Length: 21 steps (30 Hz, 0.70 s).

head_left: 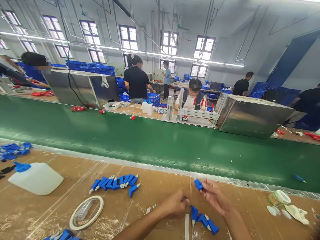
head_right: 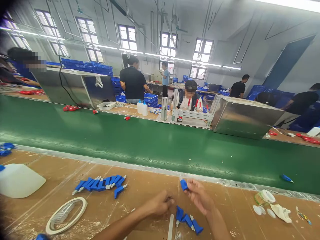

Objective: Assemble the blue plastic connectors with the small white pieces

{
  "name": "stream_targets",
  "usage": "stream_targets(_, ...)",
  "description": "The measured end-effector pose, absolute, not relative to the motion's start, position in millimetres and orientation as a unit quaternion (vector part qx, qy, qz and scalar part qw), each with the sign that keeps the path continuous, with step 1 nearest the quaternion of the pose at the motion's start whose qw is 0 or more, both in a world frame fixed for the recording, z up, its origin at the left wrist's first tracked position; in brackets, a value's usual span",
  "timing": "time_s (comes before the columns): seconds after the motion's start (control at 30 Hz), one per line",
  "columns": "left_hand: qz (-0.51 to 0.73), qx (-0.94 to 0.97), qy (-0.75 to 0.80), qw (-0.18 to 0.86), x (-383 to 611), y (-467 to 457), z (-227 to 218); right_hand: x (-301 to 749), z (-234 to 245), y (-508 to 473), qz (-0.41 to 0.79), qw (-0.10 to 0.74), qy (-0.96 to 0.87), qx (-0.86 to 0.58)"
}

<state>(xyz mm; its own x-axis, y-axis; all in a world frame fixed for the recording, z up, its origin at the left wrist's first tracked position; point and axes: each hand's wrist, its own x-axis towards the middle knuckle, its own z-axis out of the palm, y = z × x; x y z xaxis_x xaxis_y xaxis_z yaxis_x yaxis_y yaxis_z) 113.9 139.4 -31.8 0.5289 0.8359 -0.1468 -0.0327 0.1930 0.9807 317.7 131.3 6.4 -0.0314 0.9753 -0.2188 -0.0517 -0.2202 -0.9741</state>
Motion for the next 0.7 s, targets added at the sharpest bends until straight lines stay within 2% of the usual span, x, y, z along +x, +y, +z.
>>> stream_targets(0.23, 0.401, 0.434, 0.338, 0.733, 86, 97, 5, 262, 30, 48, 0.734, 0.496, -0.301, -0.353)
stream_targets(0.4, 0.466, 0.322, 0.3, 0.767, 80, 57, 1, 228, 25, 28, 0.596, 0.548, -0.398, -0.432)
stream_targets(0.57, 0.488, 0.242, 0.348, 0.762, 65, 52, -12, 225, 7, 13, 0.497, 0.486, -0.49, -0.526)
stream_targets(0.7, 0.514, 0.164, 0.392, 0.745, 33, 53, -18, 239, -19, -5, 0.45, 0.348, -0.563, -0.599)
